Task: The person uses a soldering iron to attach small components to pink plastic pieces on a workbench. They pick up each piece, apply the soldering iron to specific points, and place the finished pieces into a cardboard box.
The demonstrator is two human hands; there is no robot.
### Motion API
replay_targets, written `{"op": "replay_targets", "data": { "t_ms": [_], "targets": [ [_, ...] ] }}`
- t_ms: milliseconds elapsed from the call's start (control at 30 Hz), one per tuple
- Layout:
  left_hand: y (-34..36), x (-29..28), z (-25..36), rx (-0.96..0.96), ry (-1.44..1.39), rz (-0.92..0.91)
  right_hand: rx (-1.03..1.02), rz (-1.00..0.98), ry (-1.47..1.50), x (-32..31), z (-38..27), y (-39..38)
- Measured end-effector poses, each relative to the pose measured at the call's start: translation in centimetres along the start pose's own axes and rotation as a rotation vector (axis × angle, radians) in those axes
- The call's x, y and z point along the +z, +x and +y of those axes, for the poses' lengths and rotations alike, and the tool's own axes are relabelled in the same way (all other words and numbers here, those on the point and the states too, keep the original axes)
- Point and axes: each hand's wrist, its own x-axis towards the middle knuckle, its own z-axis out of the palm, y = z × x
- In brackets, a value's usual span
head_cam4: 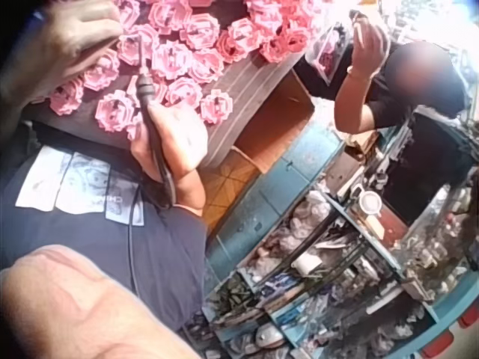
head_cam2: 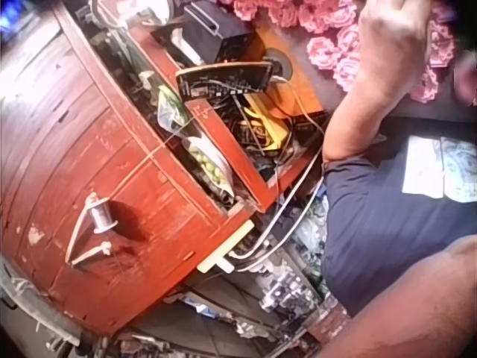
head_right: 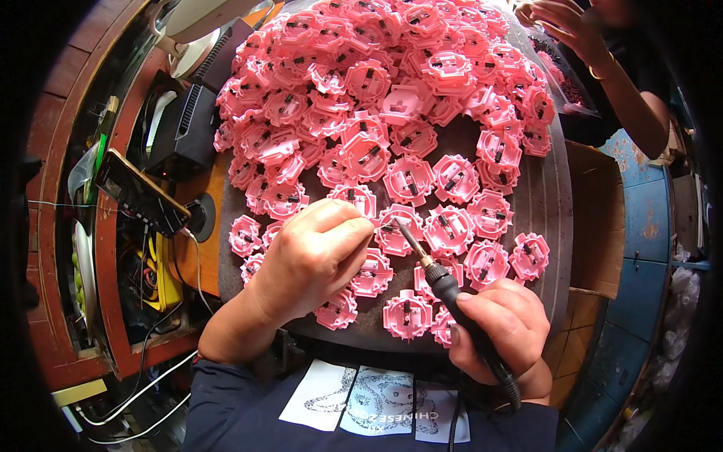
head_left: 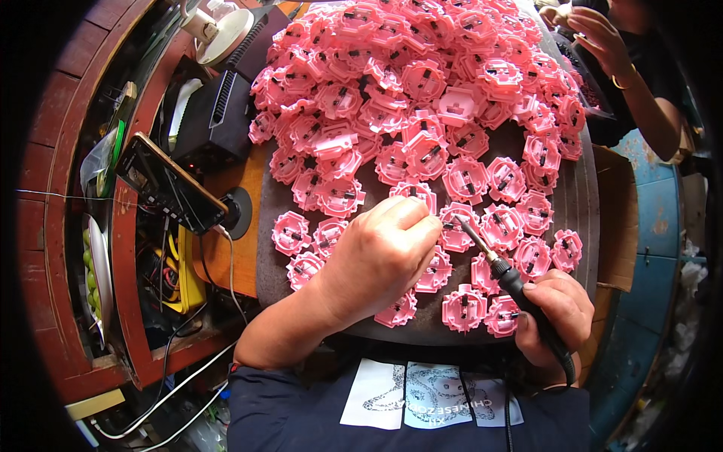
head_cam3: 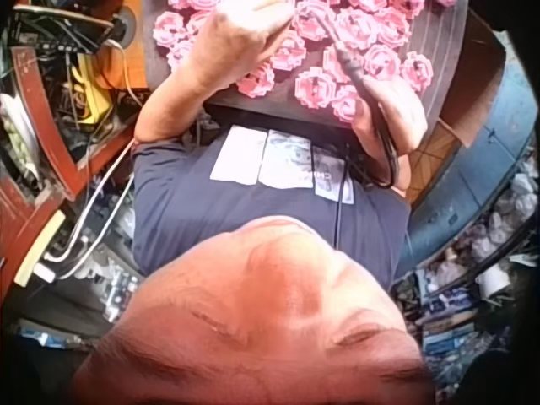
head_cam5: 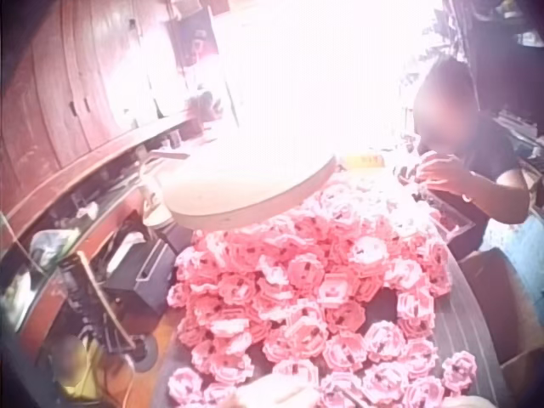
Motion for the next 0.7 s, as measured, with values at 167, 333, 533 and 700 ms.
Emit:
{"op": "replay_targets", "data": {
  "t_ms": [167, 333, 533, 700],
  "targets": [
    [-0.3, -0.3, -0.1, 0.003, 0.031, -0.005, 0.005, 0.018, 0.014, 0.5, -0.2, -0.1],
    [-0.2, -0.5, 0.1, 0.021, 0.053, 0.024, 0.000, 0.028, -0.001, 0.4, -0.2, -0.1],
    [-1.4, -4.3, 2.5, -0.050, -0.022, 0.174, 0.008, 0.073, -0.019, -0.3, 0.0, -0.6],
    [-6.8, -12.4, 5.4, -0.101, 0.015, 0.359, -0.019, 0.104, 0.002, -0.9, 0.0, -0.4]
  ]
}}
